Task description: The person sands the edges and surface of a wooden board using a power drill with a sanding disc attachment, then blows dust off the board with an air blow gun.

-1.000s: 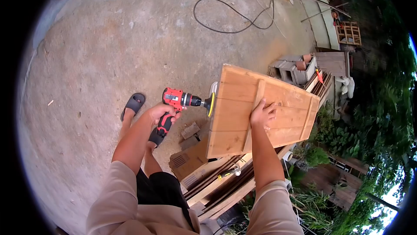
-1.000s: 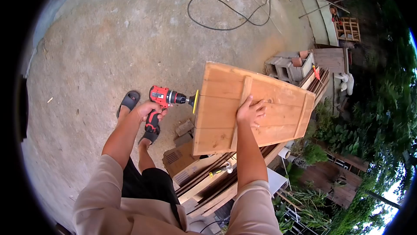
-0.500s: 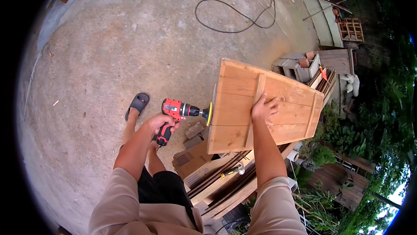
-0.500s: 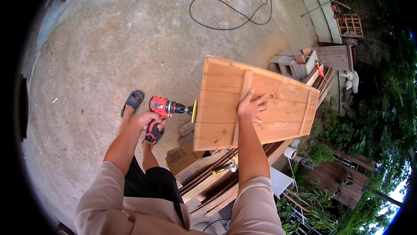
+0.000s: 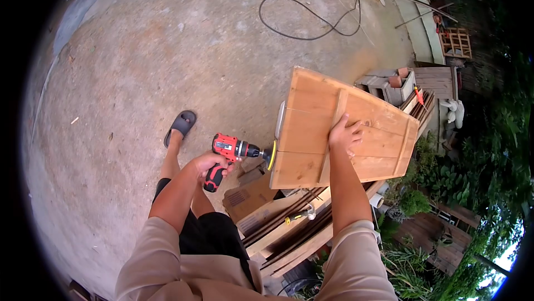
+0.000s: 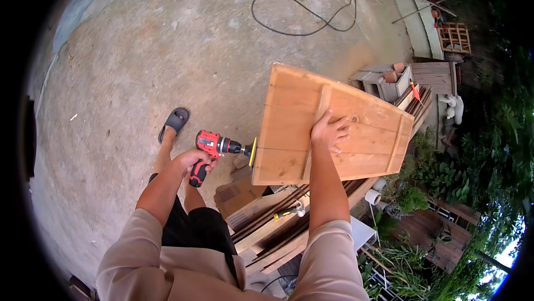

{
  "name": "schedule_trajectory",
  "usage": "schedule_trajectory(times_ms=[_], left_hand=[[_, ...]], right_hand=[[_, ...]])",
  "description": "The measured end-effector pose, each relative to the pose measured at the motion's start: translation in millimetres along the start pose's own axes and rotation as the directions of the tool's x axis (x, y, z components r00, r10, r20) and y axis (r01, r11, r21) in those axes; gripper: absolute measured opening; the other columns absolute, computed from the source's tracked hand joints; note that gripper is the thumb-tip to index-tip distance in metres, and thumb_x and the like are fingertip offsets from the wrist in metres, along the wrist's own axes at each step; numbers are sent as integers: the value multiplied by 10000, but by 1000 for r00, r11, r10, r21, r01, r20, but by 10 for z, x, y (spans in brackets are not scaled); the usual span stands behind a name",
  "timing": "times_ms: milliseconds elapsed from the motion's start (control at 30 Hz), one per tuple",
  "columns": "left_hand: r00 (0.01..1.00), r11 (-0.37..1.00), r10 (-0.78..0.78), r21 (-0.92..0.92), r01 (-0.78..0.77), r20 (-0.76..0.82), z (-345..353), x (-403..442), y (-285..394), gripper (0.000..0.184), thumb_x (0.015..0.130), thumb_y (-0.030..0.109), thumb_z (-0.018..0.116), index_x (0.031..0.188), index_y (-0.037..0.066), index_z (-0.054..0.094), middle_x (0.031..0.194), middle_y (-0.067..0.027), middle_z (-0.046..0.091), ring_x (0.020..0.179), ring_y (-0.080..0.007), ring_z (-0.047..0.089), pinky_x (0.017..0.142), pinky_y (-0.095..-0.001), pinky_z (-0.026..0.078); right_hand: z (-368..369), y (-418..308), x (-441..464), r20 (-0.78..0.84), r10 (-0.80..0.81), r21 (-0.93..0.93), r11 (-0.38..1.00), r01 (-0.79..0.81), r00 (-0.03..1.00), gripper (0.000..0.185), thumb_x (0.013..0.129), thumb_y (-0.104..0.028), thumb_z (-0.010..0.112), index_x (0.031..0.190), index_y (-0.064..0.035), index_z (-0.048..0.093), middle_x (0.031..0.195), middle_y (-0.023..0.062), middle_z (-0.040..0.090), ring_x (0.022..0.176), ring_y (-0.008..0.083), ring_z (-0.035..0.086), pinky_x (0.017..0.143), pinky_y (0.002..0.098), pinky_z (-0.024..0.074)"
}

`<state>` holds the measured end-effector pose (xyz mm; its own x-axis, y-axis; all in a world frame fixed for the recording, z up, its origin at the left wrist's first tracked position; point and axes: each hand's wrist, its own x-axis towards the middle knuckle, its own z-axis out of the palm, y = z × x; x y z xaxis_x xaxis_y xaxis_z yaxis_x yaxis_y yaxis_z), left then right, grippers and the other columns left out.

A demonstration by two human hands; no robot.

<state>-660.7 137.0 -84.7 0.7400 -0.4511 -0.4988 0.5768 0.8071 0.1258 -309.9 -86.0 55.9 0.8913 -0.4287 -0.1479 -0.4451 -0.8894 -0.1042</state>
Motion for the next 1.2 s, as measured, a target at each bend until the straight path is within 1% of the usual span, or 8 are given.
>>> schedule_trajectory(times_ms=[467,500,633,733,800,933,1033,1200], left_hand=[[994,992,-108,-75,106,-19,44,-255,-605,537,753,10,608,1289,-3,621,828,-134,643,625,-210,600,634,-352,527],[994,993,-105,-52,106,27,69,-304,-612,504,795,8,601,1298,7,624,856,-103,638,677,-178,599,685,-355,534],[993,987,-112,-123,106,-44,179,-431,-784,492,740,-48,634,1232,-31,628,826,-180,670,609,-240,642,576,-368,554],[980,987,-119,90,135,-158,181,-584,-926,436,757,-66,661,1190,-40,622,829,-200,682,638,-262,678,561,-365,569],[985,960,-17,272,63,-171,296,-763,-886,429,739,-93,680,1158,-29,618,835,-187,697,647,-254,687,563,-354,576],[947,961,17,267,74,-322,683,-1090,-518,255,716,-89,671,960,-20,696,854,-112,724,672,-185,688,575,-301,554],[901,910,273,395,-127,-337,618,-1035,-253,228,696,-91,661,909,-15,695,841,-102,718,646,-177,670,567,-306,551],[797,810,500,508,-293,-338,956,-854,758,214,679,-78,669,882,-9,677,798,-96,704,636,-187,663,567,-313,553]], right_hand=[[16,18,28,-1,14,-9,1000,-14,1000,905,982,-781,296,1687,-235,142,1756,136,33,1615,351,8,1178,772,60],[9,13,19,0,9,-6,1000,-9,1000,906,981,-782,296,1687,-235,143,1756,135,34,1614,352,10,1176,775,61],[22,32,46,-2,13,-21,1000,-13,1000,911,979,-787,294,1686,-232,145,1757,132,35,1613,358,11,1166,787,60],[8,0,40,11,8,-11,1000,-8,1000,918,976,-793,293,1687,-232,142,1757,135,30,1612,362,3,1163,791,55],[-12,26,35,13,1,2,1000,-1,1000,922,973,-799,292,1687,-236,137,1757,137,26,1613,364,-5,1164,791,46],[-59,82,75,71,-16,32,999,14,997,942,965,-808,307,1690,-243,102,1758,141,-4,1613,367,-34,1166,787,16],[-157,141,123,133,-52,33,998,48,990,952,960,-810,325,1692,-255,71,1758,141,-29,1613,368,-54,1167,784,0],[-100,245,80,127,-111,-21,993,114,986,957,958,-809,347,1692,-275,44,1758,141,-42,1613,364,-74,1165,785,-12]])
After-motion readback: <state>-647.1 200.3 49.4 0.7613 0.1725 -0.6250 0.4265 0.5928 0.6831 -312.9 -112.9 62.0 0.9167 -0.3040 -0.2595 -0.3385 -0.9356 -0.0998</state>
